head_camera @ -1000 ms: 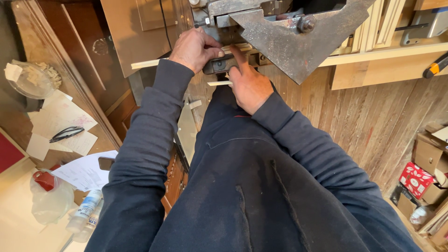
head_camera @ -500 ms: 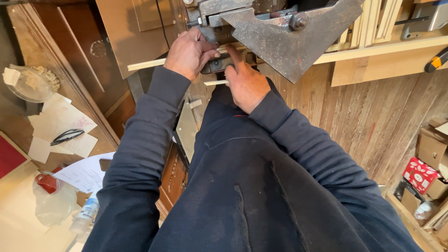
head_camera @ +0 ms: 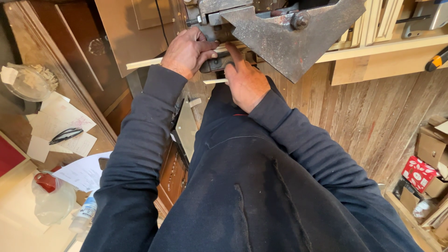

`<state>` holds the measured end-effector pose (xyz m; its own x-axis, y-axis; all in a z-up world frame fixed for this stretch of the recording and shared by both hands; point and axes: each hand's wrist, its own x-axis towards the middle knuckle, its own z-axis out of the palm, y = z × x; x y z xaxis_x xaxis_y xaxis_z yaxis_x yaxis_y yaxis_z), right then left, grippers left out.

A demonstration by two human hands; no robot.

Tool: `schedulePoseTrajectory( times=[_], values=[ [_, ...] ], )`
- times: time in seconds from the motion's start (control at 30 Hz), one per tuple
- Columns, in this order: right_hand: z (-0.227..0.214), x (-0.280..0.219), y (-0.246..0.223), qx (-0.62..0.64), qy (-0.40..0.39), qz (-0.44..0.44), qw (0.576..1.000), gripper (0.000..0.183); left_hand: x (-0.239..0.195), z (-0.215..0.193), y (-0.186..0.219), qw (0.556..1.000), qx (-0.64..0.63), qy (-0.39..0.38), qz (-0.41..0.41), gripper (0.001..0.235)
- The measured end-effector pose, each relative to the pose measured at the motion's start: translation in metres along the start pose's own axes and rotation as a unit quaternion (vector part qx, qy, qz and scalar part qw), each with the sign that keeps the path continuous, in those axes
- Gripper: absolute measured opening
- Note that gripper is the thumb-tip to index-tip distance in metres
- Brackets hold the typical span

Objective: The recorder is using a framing machine to join wooden frame strips and assemble a picture frame.

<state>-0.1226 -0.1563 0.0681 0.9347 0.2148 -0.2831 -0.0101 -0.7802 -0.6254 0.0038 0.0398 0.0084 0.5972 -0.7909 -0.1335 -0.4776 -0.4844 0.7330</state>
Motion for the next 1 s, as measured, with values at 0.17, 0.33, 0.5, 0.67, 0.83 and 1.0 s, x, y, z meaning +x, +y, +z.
schedulePoseTrajectory(
  times=[0.17, 0.33, 0.5, 0.67, 0.83, 1.0],
  values=[
    [-0.002, 0.003, -0.004, 0.000, -0.009, 0.010, 1.000, 0.021, -0.001, -0.001, -0.003, 1.000, -0.006, 0.005, 0.005, 0.026],
    [0.000, 0.001, -0.002, 0.000, -0.011, 0.010, 1.000, 0.020, -0.002, 0.000, -0.003, 1.000, -0.015, 0.002, 0.000, 0.026],
    [-0.001, -0.002, 0.001, -0.008, -0.012, 0.007, 1.000, 0.018, -0.001, -0.001, -0.003, 1.000, -0.021, 0.011, 0.011, 0.024],
    [0.002, -0.004, 0.007, -0.010, -0.013, -0.004, 1.000, 0.015, 0.003, 0.004, -0.010, 0.998, -0.066, -0.011, -0.016, 0.020],
    [0.006, -0.002, 0.005, -0.037, -0.031, 0.003, 0.999, 0.013, 0.010, 0.001, -0.006, 0.994, -0.088, -0.002, -0.058, 0.019],
    [0.023, 0.010, -0.002, -0.075, -0.106, 0.062, 0.990, 0.022, 0.016, -0.013, 0.001, 0.986, -0.107, -0.054, -0.117, 0.020]
  ],
)
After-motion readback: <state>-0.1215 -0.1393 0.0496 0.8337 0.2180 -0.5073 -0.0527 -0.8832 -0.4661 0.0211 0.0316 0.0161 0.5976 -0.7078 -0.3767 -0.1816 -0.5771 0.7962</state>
